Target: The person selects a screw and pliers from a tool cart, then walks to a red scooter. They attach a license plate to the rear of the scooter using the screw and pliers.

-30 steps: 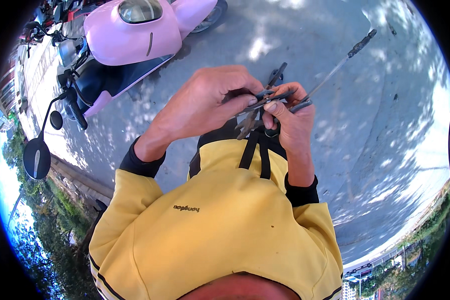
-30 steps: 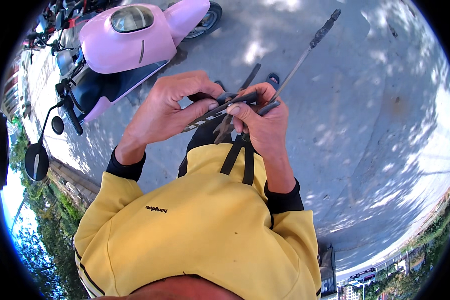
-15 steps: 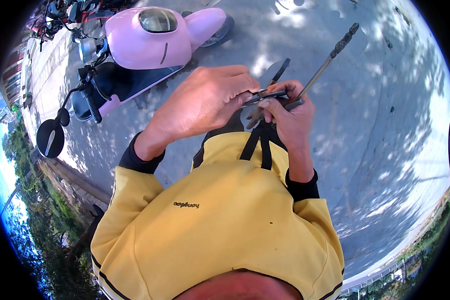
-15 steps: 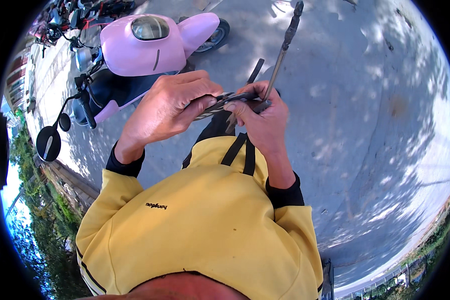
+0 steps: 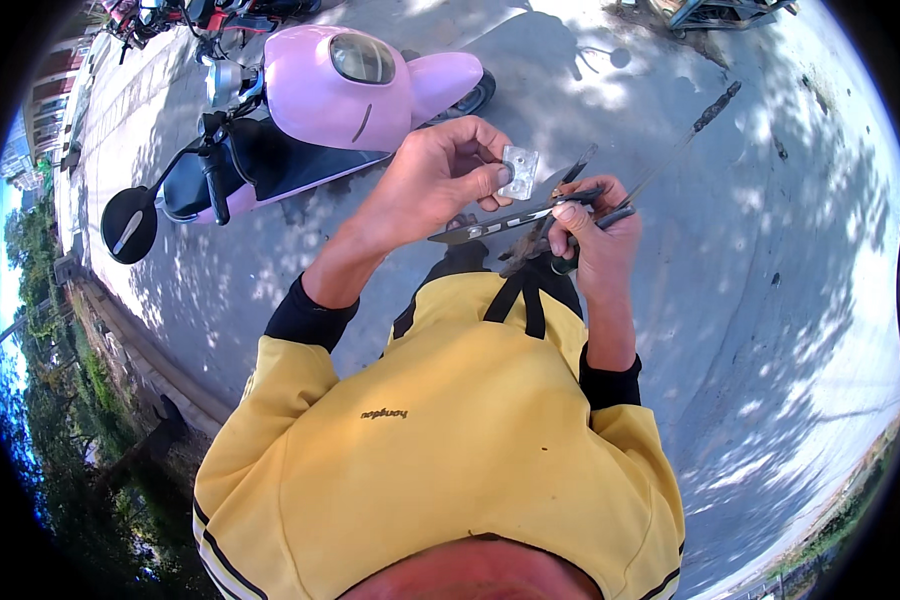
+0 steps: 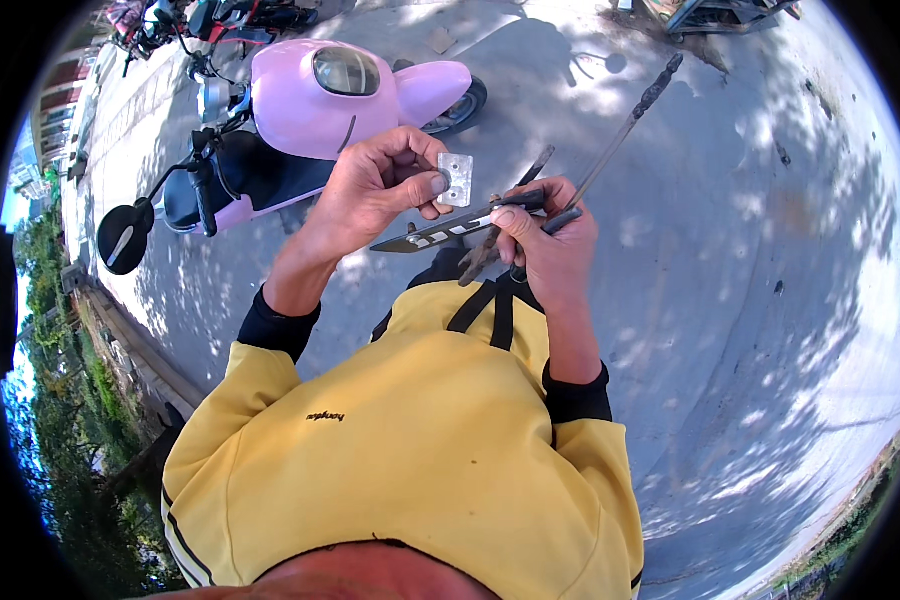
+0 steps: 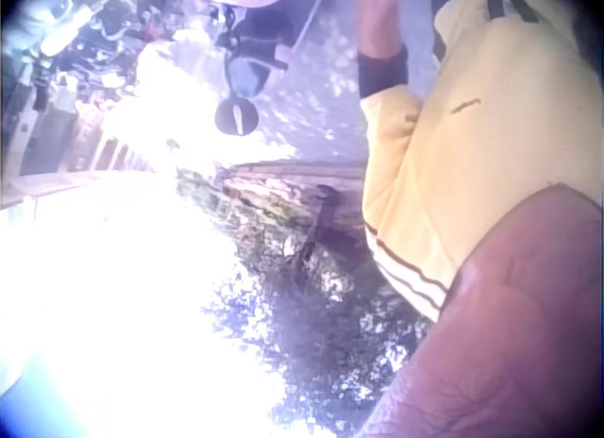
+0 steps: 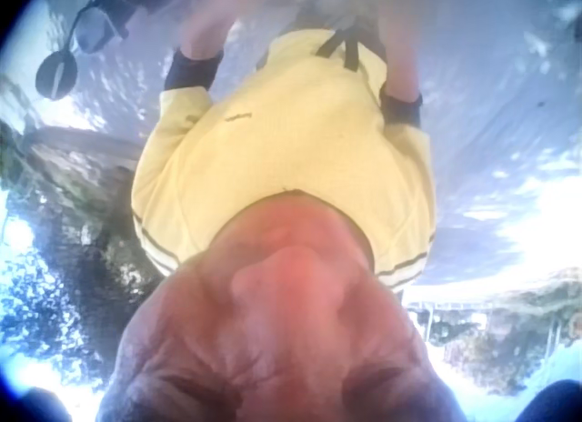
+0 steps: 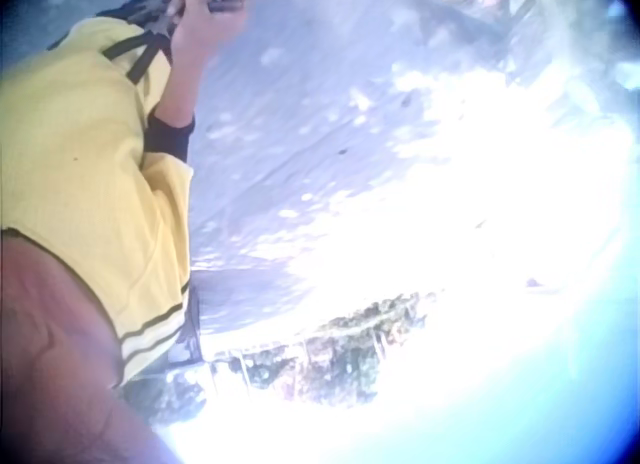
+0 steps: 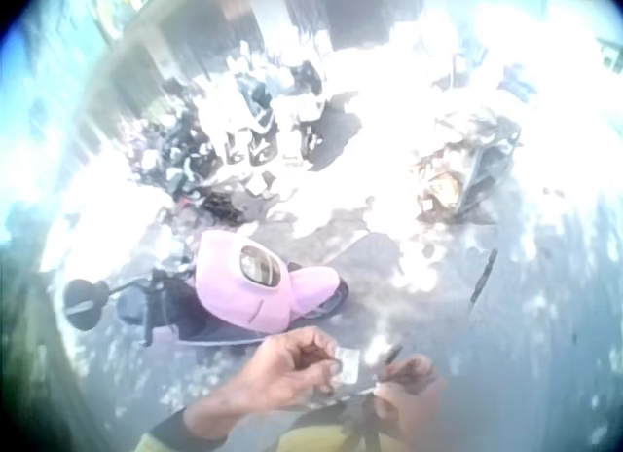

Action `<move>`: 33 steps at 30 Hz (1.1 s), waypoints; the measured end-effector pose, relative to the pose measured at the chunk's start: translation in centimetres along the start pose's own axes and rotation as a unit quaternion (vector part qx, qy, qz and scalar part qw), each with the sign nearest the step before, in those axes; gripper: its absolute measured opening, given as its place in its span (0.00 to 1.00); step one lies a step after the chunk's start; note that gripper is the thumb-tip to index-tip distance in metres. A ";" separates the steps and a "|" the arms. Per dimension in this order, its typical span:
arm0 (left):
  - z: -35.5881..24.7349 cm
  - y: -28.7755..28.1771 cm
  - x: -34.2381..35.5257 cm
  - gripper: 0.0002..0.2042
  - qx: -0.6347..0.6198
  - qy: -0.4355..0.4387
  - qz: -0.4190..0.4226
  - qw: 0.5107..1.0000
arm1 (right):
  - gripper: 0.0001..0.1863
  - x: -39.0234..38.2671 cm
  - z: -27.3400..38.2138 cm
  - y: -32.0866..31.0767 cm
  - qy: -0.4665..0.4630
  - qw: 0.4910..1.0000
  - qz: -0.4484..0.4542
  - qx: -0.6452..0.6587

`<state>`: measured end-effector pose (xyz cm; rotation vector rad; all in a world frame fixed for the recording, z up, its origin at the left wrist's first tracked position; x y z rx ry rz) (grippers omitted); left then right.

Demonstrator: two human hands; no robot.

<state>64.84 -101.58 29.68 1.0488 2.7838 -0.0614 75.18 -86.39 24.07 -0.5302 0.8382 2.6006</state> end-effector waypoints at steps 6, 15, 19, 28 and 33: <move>-1.4 0.3 -0.2 0.07 -0.038 0.060 -0.010 0.997 | 0.12 -0.5 1.2 -0.4 -0.017 1.000 0.015 -0.005; -1.4 0.1 -1.2 0.05 0.007 0.104 -0.099 0.990 | 0.12 -1.7 2.2 -4.8 -0.042 0.999 -0.011 0.008; 1.5 -0.5 -0.8 0.05 -0.027 0.081 -0.122 0.989 | 0.13 -2.3 3.5 -8.4 -0.068 0.997 -0.039 0.021; 16.3 -3.9 -4.2 0.11 -0.069 -0.087 -0.260 0.959 | 0.08 -2.8 7.3 -16.5 -0.084 0.988 -0.127 0.022; 26.5 -5.2 -8.5 0.10 -0.127 -0.202 -0.367 0.899 | 0.10 -2.8 8.9 -20.4 -0.108 0.980 -0.158 0.062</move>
Point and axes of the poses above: each hand's wrist, its own x-axis towards the middle knuckle, its own y-axis out of the palm, z = x × y, the point moved 9 cm from there along x, towards the middle knuckle, and after that the axes turned 10 degrees about y, right-handed, at the moved point
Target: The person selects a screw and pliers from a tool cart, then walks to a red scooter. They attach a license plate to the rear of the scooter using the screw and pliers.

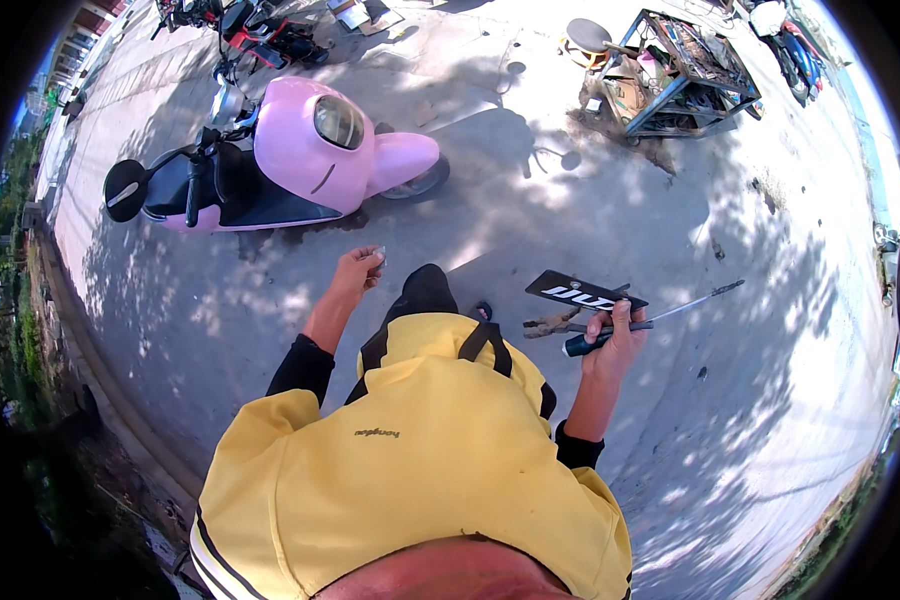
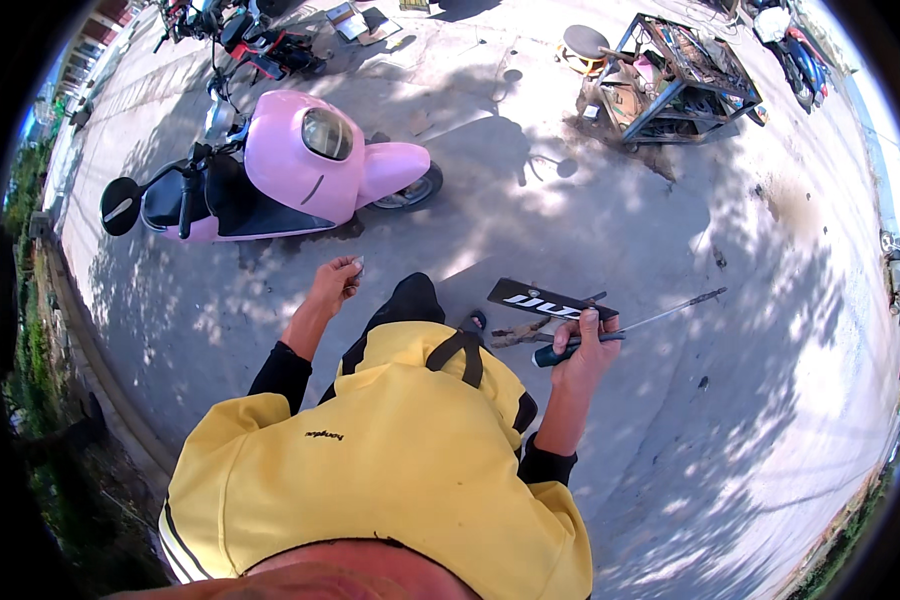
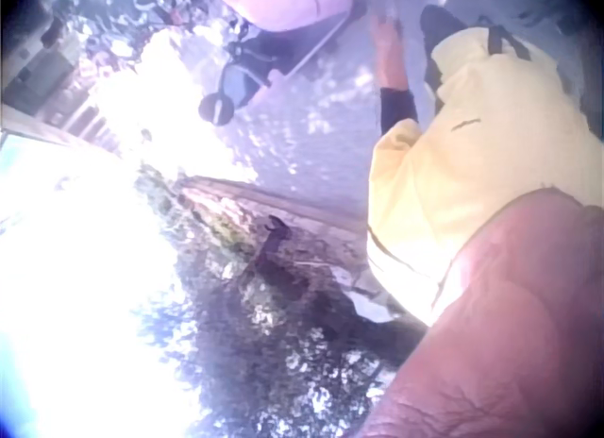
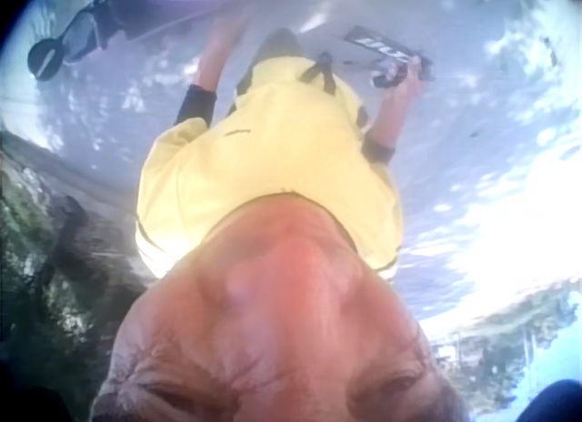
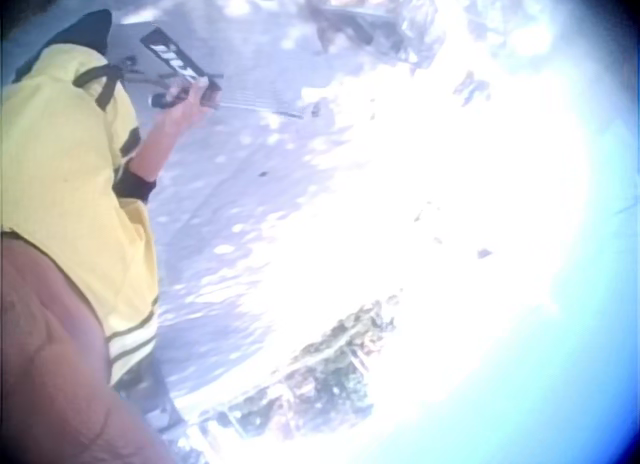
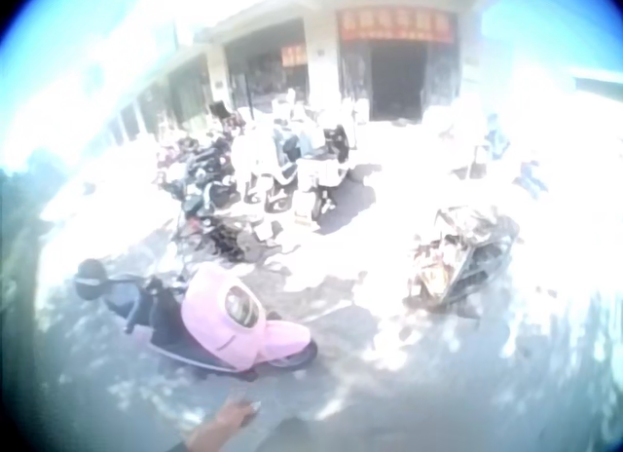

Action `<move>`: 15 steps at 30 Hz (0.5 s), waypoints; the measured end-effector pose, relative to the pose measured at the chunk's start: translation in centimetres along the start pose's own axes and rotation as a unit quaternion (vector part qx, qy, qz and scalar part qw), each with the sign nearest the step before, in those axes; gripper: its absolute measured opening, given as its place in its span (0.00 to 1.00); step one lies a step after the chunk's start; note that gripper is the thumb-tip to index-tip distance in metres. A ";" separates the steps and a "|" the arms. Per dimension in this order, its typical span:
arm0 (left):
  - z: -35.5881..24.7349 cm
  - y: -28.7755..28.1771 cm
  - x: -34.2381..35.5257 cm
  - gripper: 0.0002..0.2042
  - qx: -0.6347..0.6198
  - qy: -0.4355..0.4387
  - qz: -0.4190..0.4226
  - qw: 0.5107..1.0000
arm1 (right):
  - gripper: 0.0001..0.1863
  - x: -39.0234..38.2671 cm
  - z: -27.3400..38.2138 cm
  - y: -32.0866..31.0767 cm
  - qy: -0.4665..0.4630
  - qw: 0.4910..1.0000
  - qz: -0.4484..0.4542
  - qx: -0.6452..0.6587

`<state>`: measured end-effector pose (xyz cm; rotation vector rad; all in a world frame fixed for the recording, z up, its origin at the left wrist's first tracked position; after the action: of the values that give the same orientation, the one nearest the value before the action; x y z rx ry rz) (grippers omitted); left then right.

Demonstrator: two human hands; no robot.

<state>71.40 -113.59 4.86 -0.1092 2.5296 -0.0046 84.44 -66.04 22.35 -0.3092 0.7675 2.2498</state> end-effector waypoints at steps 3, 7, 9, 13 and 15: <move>5.1 -2.3 1.0 0.08 0.019 -0.034 -0.046 0.998 | 0.11 1.4 0.9 -1.7 -0.009 0.999 -0.032 0.013; 10.2 -4.4 2.5 0.07 0.101 -0.056 -0.051 0.992 | 0.13 3.7 1.5 -3.1 -0.007 0.996 -0.070 0.049; 12.6 -4.7 3.9 0.08 0.113 -0.084 -0.049 0.989 | 0.14 4.9 1.8 -3.9 -0.008 0.993 -0.103 0.063; 15.5 -3.2 8.5 0.09 0.196 -0.114 -0.034 0.973 | 0.15 7.3 4.2 -5.1 -0.047 0.984 -0.155 0.073; 15.8 -1.9 11.4 0.10 0.179 -0.137 -0.060 0.972 | 0.15 8.4 6.0 -5.4 -0.066 0.978 -0.178 0.083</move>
<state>71.31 -116.00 -14.56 -0.1100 2.2034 -0.4605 82.36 -54.58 21.19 -0.1973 0.7589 1.8385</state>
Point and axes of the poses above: each hand's wrist, its own x-axis towards the middle knuckle, its own y-axis out of the palm, z = x × y, the point moved 9 cm from there along x, towards the middle knuckle, and after that the axes turned 10 degrees about y, right-handed, at the moved point
